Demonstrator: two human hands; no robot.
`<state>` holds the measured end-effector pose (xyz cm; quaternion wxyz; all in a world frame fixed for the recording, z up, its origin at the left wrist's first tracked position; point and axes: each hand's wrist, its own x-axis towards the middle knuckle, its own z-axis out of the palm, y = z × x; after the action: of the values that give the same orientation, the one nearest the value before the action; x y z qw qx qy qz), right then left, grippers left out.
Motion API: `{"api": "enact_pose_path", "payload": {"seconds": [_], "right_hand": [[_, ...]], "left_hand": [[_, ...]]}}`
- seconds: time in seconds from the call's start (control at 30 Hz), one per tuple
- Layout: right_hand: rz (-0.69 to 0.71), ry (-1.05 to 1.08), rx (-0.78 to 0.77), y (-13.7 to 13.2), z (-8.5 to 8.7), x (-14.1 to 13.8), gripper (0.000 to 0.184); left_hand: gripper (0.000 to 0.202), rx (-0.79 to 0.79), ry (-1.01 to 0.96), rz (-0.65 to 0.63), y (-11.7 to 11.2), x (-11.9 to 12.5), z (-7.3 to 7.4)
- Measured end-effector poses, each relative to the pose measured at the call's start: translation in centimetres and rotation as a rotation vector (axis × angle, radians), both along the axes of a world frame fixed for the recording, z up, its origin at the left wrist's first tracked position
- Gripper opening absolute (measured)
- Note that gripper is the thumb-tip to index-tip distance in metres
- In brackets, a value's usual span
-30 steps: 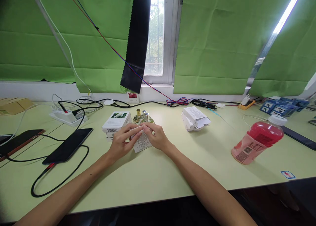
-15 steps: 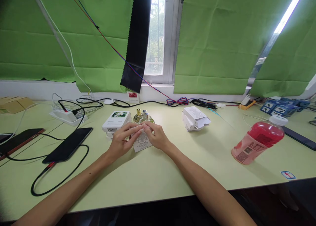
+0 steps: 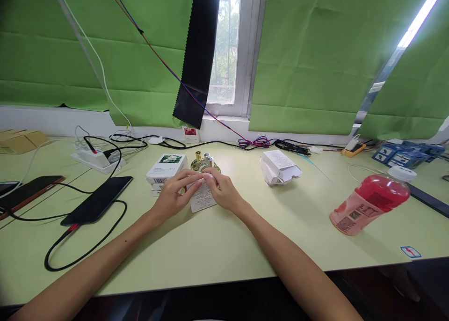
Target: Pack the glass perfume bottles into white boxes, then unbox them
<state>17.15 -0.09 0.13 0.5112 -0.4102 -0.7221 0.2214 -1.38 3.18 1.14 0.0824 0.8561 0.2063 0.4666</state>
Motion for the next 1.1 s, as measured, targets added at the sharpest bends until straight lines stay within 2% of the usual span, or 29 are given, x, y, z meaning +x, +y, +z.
{"api": "enact_pose_path", "payload": {"seconds": [0.47, 1.1], "right_hand": [[0.000, 0.002, 0.020, 0.10, -0.14, 0.00, 0.035], [0.029, 0.018, -0.001, -0.02, 0.05, 0.01, 0.033]], "left_hand": [[0.028, -0.085, 0.056, 0.039, -0.25, -0.10, -0.18], [0.028, -0.140, 0.091, 0.012, -0.33, -0.18, -0.06]]}}
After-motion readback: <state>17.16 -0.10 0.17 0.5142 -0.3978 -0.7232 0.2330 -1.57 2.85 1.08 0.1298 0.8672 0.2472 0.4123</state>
